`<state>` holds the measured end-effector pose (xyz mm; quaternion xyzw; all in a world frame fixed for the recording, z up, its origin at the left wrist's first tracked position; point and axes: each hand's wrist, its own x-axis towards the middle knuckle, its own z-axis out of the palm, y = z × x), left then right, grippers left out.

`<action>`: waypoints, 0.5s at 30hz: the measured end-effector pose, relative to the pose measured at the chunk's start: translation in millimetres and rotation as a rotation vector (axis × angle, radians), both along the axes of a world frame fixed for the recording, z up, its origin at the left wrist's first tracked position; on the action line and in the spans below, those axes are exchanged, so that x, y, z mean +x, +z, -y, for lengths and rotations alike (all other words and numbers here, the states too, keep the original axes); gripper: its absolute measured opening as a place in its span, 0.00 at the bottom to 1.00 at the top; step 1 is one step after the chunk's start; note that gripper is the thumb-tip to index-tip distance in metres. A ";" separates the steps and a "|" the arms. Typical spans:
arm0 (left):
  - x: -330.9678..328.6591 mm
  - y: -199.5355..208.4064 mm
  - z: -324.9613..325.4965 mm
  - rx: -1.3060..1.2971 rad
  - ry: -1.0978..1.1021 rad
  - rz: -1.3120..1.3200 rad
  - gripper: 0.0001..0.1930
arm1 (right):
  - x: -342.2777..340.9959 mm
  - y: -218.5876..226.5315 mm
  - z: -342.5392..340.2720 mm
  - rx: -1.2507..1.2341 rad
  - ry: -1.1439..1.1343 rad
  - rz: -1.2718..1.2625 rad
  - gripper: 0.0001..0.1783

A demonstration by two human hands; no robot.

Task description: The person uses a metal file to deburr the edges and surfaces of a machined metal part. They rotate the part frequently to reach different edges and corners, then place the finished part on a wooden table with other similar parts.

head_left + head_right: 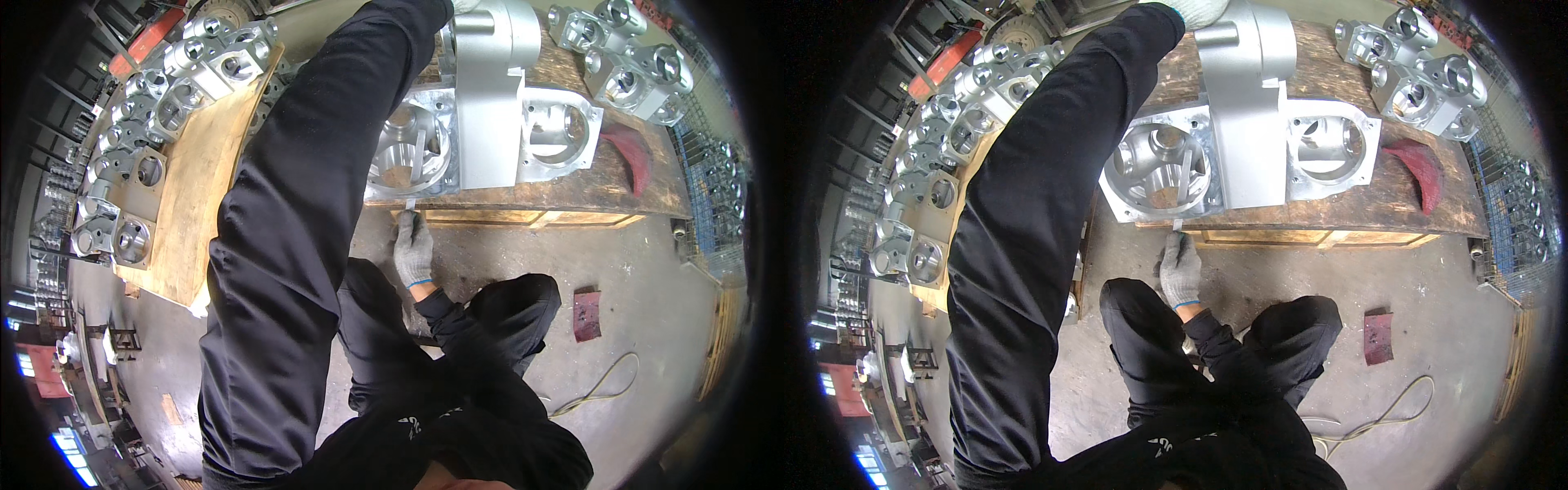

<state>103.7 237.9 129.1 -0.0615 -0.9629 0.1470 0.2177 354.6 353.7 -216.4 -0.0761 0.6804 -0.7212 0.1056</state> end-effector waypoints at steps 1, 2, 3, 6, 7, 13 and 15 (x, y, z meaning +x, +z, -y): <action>-3.0 0.0 2.3 0.108 0.026 -0.011 0.26 | -0.9 6.7 4.3 -0.088 0.036 0.111 0.23; -4.4 -0.5 4.0 0.219 0.054 -0.021 0.26 | -0.3 13.0 5.6 -0.172 0.075 0.223 0.23; -4.9 -1.8 4.6 0.333 0.084 -0.026 0.27 | 0.6 19.1 4.7 -0.202 0.100 0.309 0.24; -6.2 -2.3 4.5 0.287 0.069 -0.037 0.27 | 5.4 32.5 -1.9 -0.201 0.110 0.388 0.24; -6.4 -2.6 4.4 0.320 0.067 -0.051 0.27 | 6.9 35.1 -4.9 -0.102 0.068 0.347 0.22; -9.9 -2.4 9.9 0.187 0.023 -0.026 0.25 | 0.6 30.0 -6.4 -0.120 0.115 0.314 0.20; -9.7 -2.4 12.1 0.085 0.014 -0.047 0.24 | -2.7 23.7 -6.4 -0.277 0.173 0.361 0.18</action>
